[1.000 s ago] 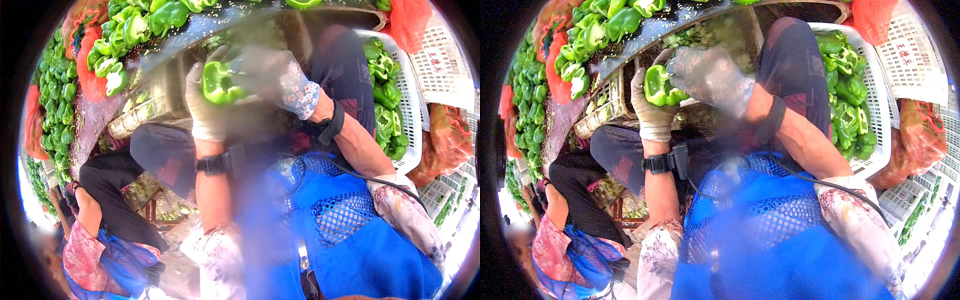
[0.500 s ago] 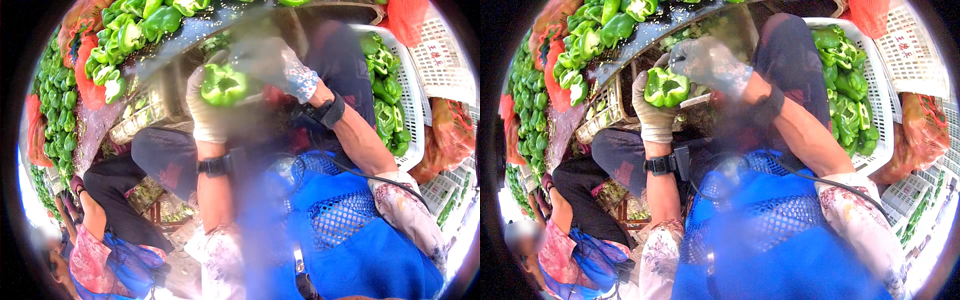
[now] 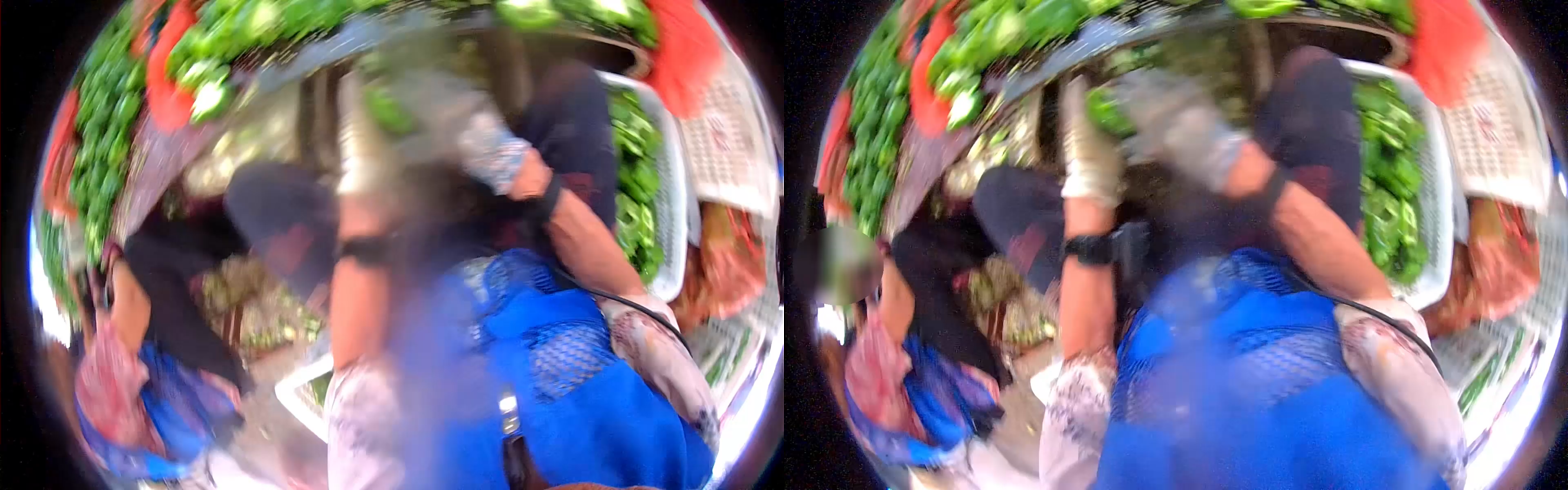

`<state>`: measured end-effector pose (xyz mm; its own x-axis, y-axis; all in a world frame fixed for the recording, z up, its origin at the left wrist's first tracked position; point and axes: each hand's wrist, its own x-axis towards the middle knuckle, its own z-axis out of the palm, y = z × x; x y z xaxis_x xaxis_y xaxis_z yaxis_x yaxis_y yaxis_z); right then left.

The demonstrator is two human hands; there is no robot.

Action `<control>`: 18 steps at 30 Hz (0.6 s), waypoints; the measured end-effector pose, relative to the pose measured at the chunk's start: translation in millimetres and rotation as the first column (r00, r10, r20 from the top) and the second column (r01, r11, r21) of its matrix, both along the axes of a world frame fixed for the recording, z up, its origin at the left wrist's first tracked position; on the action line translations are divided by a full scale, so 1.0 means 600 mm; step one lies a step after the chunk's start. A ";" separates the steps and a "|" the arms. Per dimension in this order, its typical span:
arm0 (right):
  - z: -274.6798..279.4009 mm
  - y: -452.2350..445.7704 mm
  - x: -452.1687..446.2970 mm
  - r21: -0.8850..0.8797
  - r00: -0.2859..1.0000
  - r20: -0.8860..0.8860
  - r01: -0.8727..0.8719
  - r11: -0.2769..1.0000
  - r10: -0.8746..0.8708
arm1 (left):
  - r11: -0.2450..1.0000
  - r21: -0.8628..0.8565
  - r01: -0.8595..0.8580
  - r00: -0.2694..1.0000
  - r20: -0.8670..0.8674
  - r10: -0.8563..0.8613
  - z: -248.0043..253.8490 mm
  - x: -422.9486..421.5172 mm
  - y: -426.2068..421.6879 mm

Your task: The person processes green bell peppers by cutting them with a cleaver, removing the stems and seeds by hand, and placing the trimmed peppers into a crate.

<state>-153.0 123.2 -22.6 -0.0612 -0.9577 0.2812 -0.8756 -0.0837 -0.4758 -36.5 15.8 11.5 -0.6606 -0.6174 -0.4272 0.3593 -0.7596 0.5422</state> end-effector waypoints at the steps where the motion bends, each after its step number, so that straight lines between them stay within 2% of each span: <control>1: -0.006 -0.006 0.000 -0.012 1.000 0.002 0.003 1.000 -0.003 | 0.990 -0.132 0.058 0.998 0.031 -0.055 -0.022 0.001 -0.004; 2: -0.012 -0.011 0.001 -0.027 1.000 0.007 0.010 1.000 -0.010 | 0.865 -0.481 0.139 0.988 0.129 -0.088 -0.063 -0.003 -0.018; 3: -0.017 -0.016 -0.003 -0.031 1.000 0.006 0.021 0.999 -0.020 | 0.785 -0.594 0.177 0.983 0.149 -0.109 -0.079 -0.006 -0.027; 4: -0.020 -0.019 -0.008 -0.038 0.999 -0.003 0.039 0.999 -0.040 | 0.790 -0.583 0.187 0.982 0.112 -0.150 -0.087 -0.003 -0.034; 6: -0.021 -0.021 -0.014 -0.041 0.997 -0.011 0.075 0.996 -0.076 | 0.947 -0.285 0.150 0.989 0.057 -0.140 -0.017 -0.001 -0.006; 7: -0.021 -0.022 -0.014 -0.041 0.996 -0.016 0.090 0.995 -0.091 | 0.926 -0.351 0.137 0.982 0.169 -0.081 -0.006 0.000 0.002; 9: -0.020 -0.024 -0.014 -0.047 0.993 -0.022 0.114 0.992 -0.115 | 0.889 -0.443 0.116 0.968 0.249 -0.003 0.004 0.007 0.013; 10: -0.019 -0.022 -0.014 -0.051 0.992 -0.021 0.126 0.991 -0.127 | 0.899 -0.434 0.067 0.970 0.238 0.042 0.010 0.006 0.017; 11: -0.019 -0.020 -0.017 -0.055 0.990 -0.017 0.137 0.989 -0.138 | 0.705 -0.684 0.187 0.933 0.348 0.091 0.021 0.012 0.022; 12: -0.019 -0.019 -0.020 -0.057 0.989 -0.017 0.146 0.988 -0.147 | 0.450 -0.844 0.291 0.878 0.423 0.225 0.031 0.017 0.026; 14: -0.019 -0.016 -0.024 -0.062 0.987 -0.017 0.159 0.985 -0.160 | 0.284 -0.917 0.279 0.896 0.355 0.268 0.056 0.025 0.028; 15: -0.019 -0.017 -0.027 -0.068 0.985 -0.016 0.169 0.983 -0.170 | 0.325 -0.932 0.163 0.925 0.259 0.279 0.064 0.024 0.027; 16: -0.020 -0.017 -0.028 -0.071 0.985 -0.015 0.169 0.983 -0.171 | 0.384 -0.923 0.028 0.874 0.210 0.439 0.073 0.022 0.034; 17: -0.020 -0.017 -0.030 -0.076 0.984 -0.009 0.175 0.982 -0.176 | 0.619 -0.769 -0.158 0.955 0.040 0.294 0.081 0.000 0.036; 18: -0.018 -0.014 -0.034 -0.077 0.985 -0.003 0.174 0.982 -0.175 | 0.767 -0.612 -0.195 0.967 0.013 0.256 0.050 -0.013 0.038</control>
